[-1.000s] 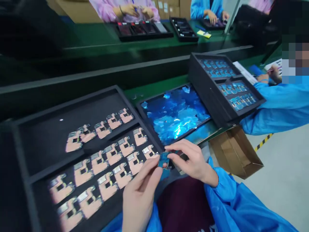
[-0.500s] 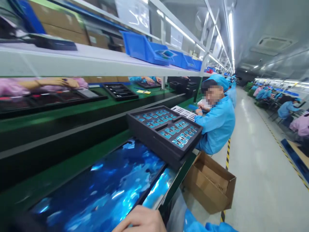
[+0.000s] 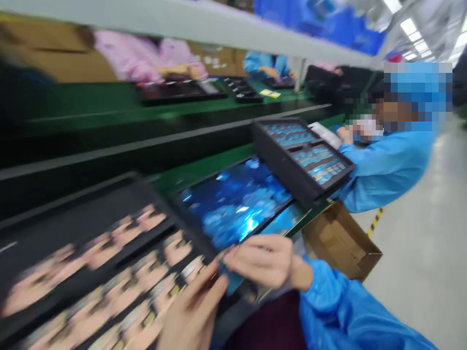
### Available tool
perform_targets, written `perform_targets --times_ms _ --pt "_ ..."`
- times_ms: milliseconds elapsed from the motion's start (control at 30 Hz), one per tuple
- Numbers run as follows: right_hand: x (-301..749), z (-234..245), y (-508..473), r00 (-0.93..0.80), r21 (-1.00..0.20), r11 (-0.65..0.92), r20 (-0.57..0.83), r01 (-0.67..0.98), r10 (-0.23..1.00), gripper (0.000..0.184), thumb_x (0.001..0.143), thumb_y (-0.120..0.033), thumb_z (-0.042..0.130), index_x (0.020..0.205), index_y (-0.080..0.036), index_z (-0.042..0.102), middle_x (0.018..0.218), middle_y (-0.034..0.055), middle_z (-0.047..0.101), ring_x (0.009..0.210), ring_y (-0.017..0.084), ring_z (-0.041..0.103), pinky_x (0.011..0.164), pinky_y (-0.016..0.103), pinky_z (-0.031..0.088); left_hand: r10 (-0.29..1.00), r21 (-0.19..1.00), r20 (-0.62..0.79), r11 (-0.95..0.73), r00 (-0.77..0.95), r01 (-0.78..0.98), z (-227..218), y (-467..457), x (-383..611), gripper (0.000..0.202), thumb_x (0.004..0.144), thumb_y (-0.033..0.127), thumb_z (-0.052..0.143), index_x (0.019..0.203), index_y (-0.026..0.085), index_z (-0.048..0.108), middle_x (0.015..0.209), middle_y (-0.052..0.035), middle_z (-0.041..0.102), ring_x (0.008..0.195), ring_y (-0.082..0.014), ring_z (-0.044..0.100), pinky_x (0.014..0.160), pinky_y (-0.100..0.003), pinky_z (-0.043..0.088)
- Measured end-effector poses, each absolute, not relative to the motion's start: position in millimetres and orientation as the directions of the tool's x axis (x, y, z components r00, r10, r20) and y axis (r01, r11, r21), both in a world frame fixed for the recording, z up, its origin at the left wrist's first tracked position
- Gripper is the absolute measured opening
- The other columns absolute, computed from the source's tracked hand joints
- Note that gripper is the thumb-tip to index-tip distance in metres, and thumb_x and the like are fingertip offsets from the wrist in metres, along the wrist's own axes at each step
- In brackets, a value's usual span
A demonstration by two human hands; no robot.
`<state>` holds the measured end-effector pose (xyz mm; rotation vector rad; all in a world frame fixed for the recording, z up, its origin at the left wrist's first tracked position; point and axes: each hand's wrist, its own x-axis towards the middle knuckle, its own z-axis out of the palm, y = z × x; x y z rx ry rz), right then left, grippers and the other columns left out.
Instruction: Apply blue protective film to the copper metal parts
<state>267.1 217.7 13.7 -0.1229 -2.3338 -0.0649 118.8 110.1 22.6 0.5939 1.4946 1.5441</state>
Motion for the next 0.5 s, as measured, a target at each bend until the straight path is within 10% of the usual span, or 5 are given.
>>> perform_targets --times_ms 200,500 --pt "280 19 226 -0.590 -0.146 0.989 0.797 0.017 0.128 0.032 0.106 -0.014 0.067 0.137 -0.018 0.077 0.117 0.0082 0.085 0.110 0.023 0.080 0.098 0.036 0.071 0.828 0.797 -0.375 0.059 -0.417 -0.601 16 104 118 0.047 0.067 0.041 0.105 0.108 0.023 0.088 0.108 -0.0087 0.084 0.086 -0.0201 0.075 0.069 -0.027 0.061" --pt "283 9 215 -0.602 -0.187 0.979 0.792 -0.082 0.101 0.030 0.107 -0.014 0.065 0.133 -0.023 0.076 0.115 0.0071 0.085 0.110 0.023 0.081 0.091 0.037 0.072 0.839 0.751 -0.322 -0.056 -0.439 -0.658 22 105 112 0.046 0.076 0.039 0.102 0.114 0.022 0.083 0.100 -0.0049 0.078 0.078 -0.0127 0.066 0.066 -0.021 0.055"
